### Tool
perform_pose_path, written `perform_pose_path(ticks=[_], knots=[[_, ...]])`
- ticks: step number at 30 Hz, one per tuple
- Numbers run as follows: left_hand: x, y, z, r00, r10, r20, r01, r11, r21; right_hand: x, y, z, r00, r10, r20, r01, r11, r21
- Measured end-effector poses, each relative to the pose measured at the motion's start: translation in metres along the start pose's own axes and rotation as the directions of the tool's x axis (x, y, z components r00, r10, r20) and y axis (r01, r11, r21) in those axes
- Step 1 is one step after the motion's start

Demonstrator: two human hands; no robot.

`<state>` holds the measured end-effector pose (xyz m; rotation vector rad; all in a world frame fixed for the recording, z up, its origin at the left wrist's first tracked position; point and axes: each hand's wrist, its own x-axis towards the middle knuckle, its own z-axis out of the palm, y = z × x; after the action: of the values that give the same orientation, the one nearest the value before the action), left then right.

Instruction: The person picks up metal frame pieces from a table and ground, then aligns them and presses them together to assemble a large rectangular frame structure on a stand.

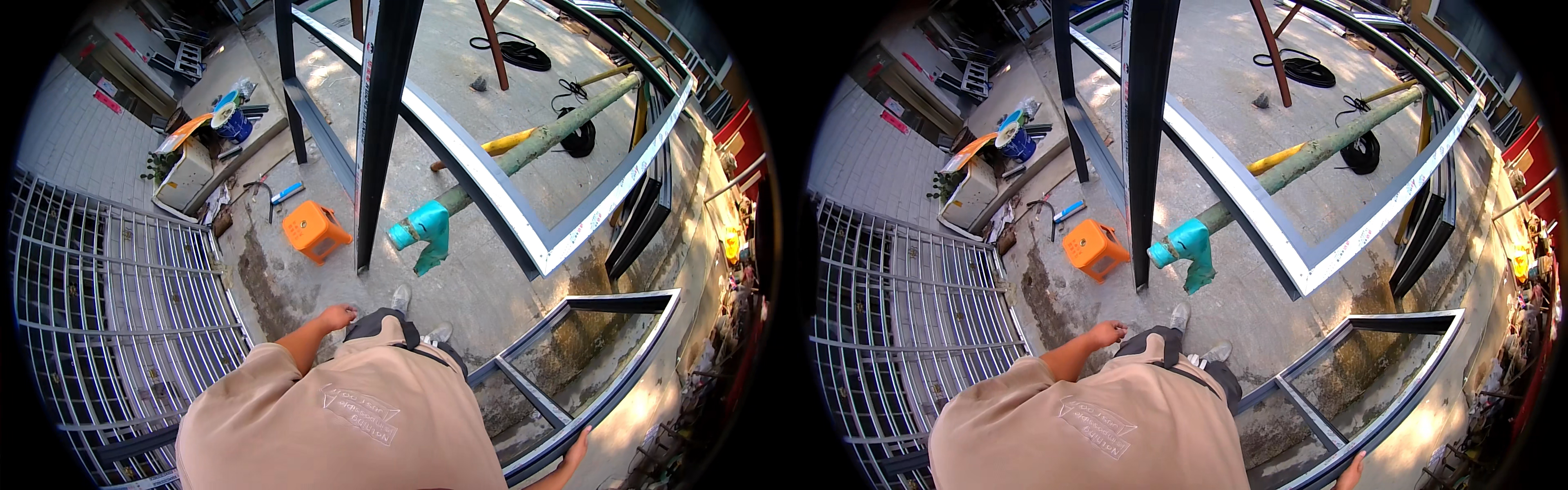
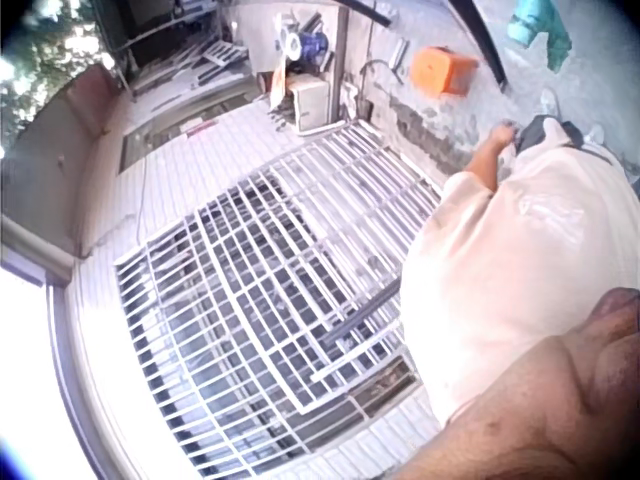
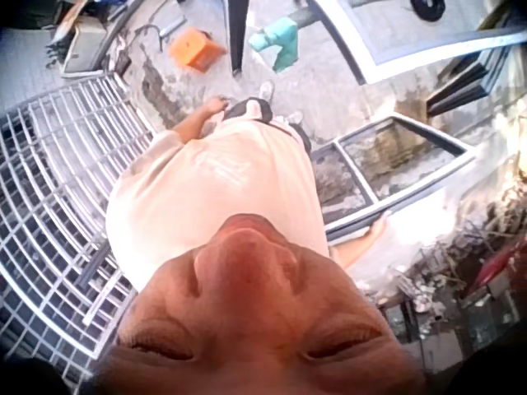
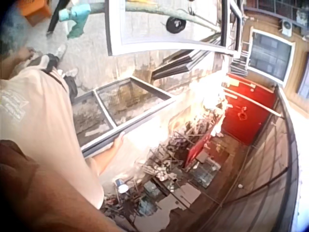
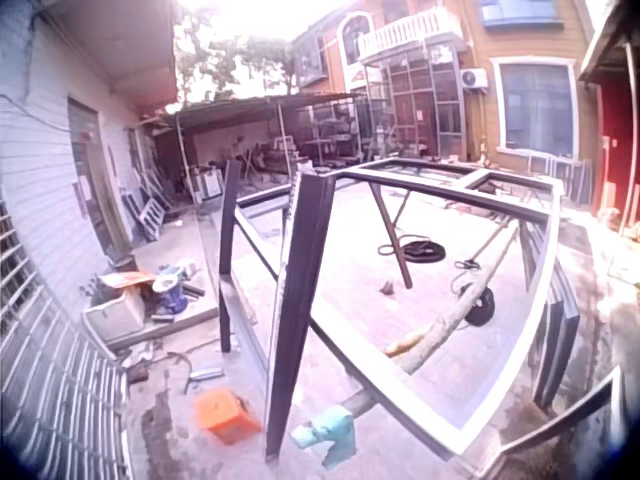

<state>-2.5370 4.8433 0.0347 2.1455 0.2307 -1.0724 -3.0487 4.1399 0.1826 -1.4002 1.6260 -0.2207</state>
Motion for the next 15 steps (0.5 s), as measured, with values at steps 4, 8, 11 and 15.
perform_pose_path(ticks=[4,8,11,15], knots=[[0.005,0.014,-0.01,0.998,-0.045,-0.036,0.038,0.983,-0.179,0.022,-0.003,-0.01,0.999,-0.035,-0.028,0.032,0.994,-0.103],[0.008,0.047,-0.027,0.996,-0.032,-0.078,0.003,0.937,-0.348,0.033,-0.012,-0.012,0.997,-0.079,-0.028,0.072,0.977,-0.201],[-0.013,0.112,-0.058,0.988,0.02,-0.156,-0.087,0.894,-0.439,0.039,-0.015,-0.01,0.996,-0.082,-0.016,0.079,0.987,-0.138],[-0.003,0.197,-0.114,0.932,0.205,-0.298,-0.322,0.845,-0.426,0.059,-0.008,-0.019,0.997,-0.08,-0.017,0.079,0.996,-0.039]])
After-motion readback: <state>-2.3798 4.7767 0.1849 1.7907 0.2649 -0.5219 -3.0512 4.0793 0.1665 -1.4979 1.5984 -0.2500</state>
